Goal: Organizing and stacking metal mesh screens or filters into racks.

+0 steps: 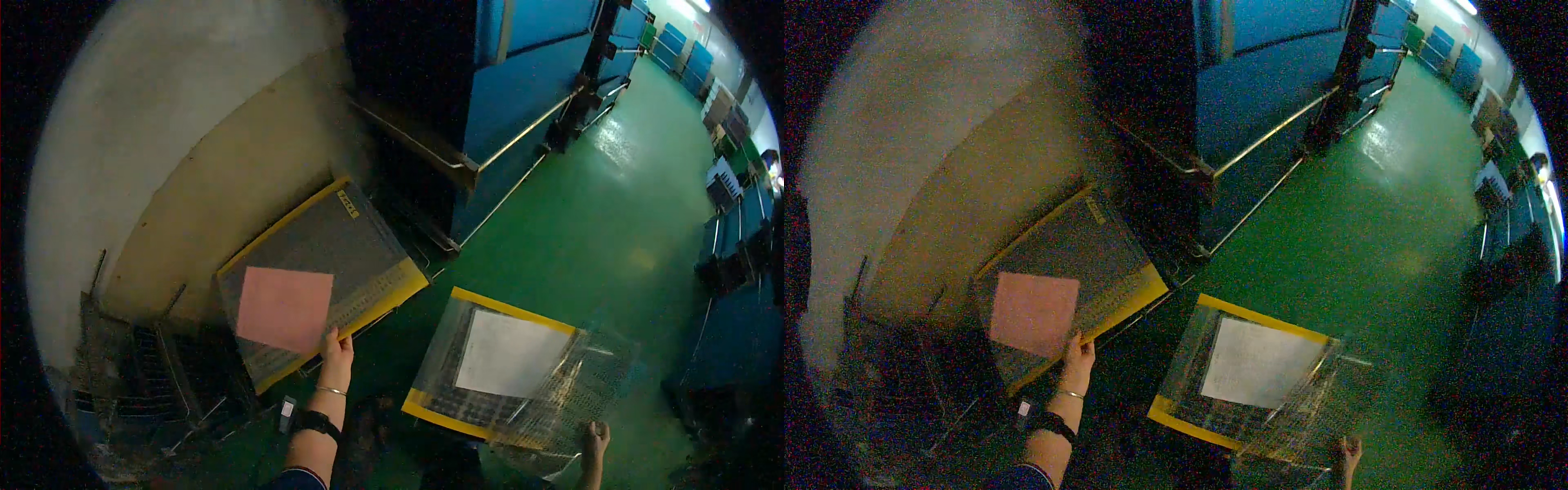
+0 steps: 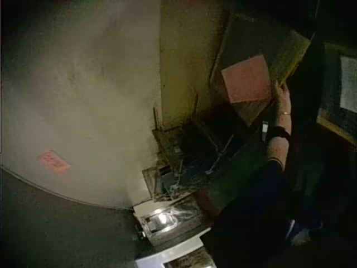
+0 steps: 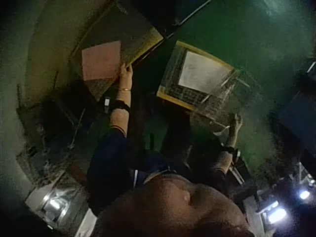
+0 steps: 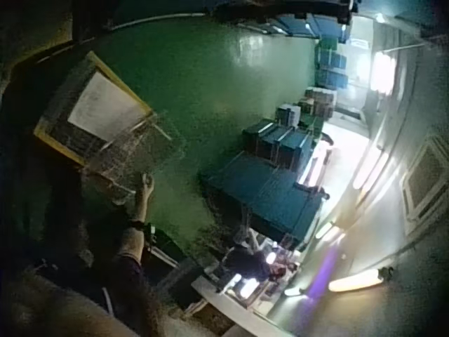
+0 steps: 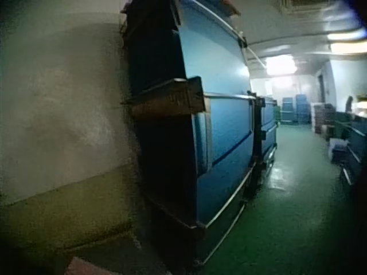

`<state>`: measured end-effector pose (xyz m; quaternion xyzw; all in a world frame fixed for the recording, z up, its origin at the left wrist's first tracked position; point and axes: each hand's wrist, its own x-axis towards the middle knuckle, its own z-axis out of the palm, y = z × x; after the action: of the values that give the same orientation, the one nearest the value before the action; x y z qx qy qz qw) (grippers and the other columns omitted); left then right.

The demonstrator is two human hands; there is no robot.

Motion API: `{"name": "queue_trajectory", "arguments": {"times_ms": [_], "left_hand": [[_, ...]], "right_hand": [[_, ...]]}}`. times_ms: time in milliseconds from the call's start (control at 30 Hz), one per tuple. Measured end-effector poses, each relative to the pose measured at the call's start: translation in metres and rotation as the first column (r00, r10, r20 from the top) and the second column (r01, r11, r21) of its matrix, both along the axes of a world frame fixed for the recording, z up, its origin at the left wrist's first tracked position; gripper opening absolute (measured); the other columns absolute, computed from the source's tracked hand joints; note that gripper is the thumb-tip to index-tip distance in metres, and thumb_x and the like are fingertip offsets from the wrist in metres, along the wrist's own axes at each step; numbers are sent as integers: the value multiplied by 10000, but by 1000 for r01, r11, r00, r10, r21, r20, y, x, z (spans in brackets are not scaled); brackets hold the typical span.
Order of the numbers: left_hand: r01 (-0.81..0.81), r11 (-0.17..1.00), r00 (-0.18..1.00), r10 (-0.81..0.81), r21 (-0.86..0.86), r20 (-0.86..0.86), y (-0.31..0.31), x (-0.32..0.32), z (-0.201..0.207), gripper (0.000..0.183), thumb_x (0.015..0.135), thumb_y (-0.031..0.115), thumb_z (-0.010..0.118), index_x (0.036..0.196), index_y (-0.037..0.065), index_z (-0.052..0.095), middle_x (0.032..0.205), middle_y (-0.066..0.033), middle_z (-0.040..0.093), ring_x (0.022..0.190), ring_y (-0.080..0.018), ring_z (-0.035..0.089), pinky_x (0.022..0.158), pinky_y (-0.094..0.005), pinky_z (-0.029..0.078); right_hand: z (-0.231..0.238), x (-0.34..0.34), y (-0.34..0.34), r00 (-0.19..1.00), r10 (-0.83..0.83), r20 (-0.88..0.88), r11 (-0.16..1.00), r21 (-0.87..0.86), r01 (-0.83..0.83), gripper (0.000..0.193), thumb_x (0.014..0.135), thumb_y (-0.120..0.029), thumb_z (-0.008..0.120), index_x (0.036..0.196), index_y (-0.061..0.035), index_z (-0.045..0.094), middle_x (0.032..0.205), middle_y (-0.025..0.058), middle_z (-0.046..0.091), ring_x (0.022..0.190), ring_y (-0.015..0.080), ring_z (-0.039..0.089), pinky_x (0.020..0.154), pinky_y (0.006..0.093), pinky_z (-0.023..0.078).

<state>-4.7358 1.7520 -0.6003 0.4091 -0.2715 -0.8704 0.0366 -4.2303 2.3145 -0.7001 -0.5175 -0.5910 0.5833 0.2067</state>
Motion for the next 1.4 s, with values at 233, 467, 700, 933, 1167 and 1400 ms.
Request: {"name": "queue_trajectory", "arguments": {"times_ms": [233, 467, 700, 933, 1167, 1400], "left_hand": [[574, 769, 813, -496, -280, 303, -13, 57, 8, 524, 744, 124, 622, 1195, 68, 362, 1091, -87, 471, 876, -197, 529, 608, -291, 488], [523, 538, 852, -359, -662, 381, -142, 66, 36, 500, 743, 59, 607, 1186, 41, 378, 1054, -91, 494, 919, -196, 500, 773, -331, 435], [221, 405, 975, -113, -887, 191, -167, -24, 56, 528, 778, 109, 596, 1225, -1, 337, 1055, -114, 497, 929, -214, 497, 814, -317, 406], [591, -124, 159, -951, -797, 266, -51, 110, 144, 1007, 590, 407, 760, 1332, 77, 162, 1328, -188, 248, 1187, -300, 316, 955, -399, 294], [203, -629, -293, -770, -750, 567, -72, 117, 188, 1154, 510, 392, 800, 1375, 201, 60, 1406, -177, 19, 1277, -385, 112, 1018, -462, 201], [346, -154, 315, -910, -926, 269, -131, 94, 151, 472, 744, 129, 657, 1178, 65, 483, 1121, -160, 536, 1039, -263, 523, 874, -315, 422]], "right_hand": [[149, -62, -97, 1000, 27, 7, 982, 186, -28, 75, 771, -27, 568, 799, -56, 505, 629, 27, 497, 515, 95, 468, 470, 252, 402], [199, -80, -171, 915, 248, 319, 959, 54, -279, 286, 837, -131, 533, 1084, 10, 504, 1028, 147, 544, 890, 258, 544, 743, 375, 464], [283, -178, -266, 996, 14, 93, 991, -131, -1, 124, 798, -80, 589, 829, -49, 473, 701, 67, 578, 520, 147, 522, 457, 291, 440], [226, -191, -312, 991, 133, -2, 989, -66, -133, 142, 805, -106, 593, 896, -53, 498, 673, 42, 553, 533, 109, 482, 459, 260, 388], [280, -293, -361, 962, 259, -85, 934, -231, -272, 103, 802, -97, 591, 857, -58, 513, 677, 17, 539, 579, 100, 499, 503, 235, 404], [316, -386, -389, 876, 386, -289, 838, -287, -465, 82, 810, -84, 587, 787, -79, 508, 691, -4, 527, 590, 76, 483, 458, 228, 377]]}}
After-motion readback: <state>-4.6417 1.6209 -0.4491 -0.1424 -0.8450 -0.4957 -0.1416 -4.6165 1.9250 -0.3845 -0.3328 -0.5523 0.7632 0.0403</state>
